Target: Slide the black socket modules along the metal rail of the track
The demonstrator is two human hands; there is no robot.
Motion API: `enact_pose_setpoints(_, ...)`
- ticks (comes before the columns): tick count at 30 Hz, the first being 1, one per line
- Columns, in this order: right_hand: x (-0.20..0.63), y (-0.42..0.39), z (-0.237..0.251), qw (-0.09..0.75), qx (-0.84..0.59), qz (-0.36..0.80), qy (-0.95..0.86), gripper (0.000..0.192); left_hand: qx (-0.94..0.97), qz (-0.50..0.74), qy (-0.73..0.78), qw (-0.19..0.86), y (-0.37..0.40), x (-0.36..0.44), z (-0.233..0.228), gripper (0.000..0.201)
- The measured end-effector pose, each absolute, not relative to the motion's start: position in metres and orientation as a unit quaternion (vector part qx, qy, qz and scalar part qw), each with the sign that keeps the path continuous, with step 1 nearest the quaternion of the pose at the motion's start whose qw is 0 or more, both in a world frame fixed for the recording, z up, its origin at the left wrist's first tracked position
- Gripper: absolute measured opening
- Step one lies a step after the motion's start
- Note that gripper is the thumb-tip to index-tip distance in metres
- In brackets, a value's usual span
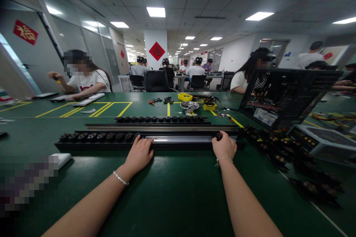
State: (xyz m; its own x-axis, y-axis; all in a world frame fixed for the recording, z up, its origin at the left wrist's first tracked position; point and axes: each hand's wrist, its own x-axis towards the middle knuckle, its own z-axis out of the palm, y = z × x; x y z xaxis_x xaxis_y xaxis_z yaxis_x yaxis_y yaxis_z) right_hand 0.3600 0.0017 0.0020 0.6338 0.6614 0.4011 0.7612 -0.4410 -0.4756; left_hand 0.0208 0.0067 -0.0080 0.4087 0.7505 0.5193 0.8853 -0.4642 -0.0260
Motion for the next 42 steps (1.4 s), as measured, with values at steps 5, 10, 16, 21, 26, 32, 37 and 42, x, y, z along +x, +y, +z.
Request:
enact_pose_setpoints(5,0.3594,0.0015,0.0031,0.319,-0.846,-0.080,-0.419,0.045,-0.826,-0.226,-0.494,0.150,0.0071,0.0203,-0.0089,0.033)
enact_pose_setpoints(10,0.3599,0.0012,0.0029,0.320,-0.847,-0.075,-0.417,0.046,-0.825,-0.225,-0.497,0.146,0.0069,0.0209,-0.0082,0.033)
enact_pose_setpoints(16,0.3601,0.0012,0.0030,0.320,-0.849,-0.073,-0.415,0.045,-0.826,-0.223,-0.496,0.146,0.0065,0.0208,-0.0078,0.033)
enact_pose_setpoints(21,0.3602,0.0013,0.0037,0.316,-0.850,-0.070,-0.415,0.045,-0.827,-0.226,-0.492,0.151,0.0065,0.0204,-0.0080,0.033)
enact_pose_setpoints(26,0.3613,0.0019,0.0018,0.319,-0.847,-0.080,-0.419,0.046,-0.826,-0.230,-0.493,0.151,0.0065,0.0204,-0.0085,0.033)
enact_pose_setpoints(32,0.3621,0.0024,0.0002,0.324,-0.845,-0.083,-0.417,0.045,-0.827,-0.225,-0.494,0.149,0.0059,0.0200,-0.0074,0.033)
enact_pose_setpoints(37,0.3622,0.0021,0.0007,0.323,-0.847,-0.078,-0.415,0.045,-0.827,-0.221,-0.495,0.149,0.0061,0.0204,-0.0071,0.033)
enact_pose_setpoints(42,0.3641,0.0025,0.0013,0.321,-0.850,-0.076,-0.411,0.046,-0.826,-0.224,-0.495,0.151,0.0063,0.0207,-0.0079,0.033)
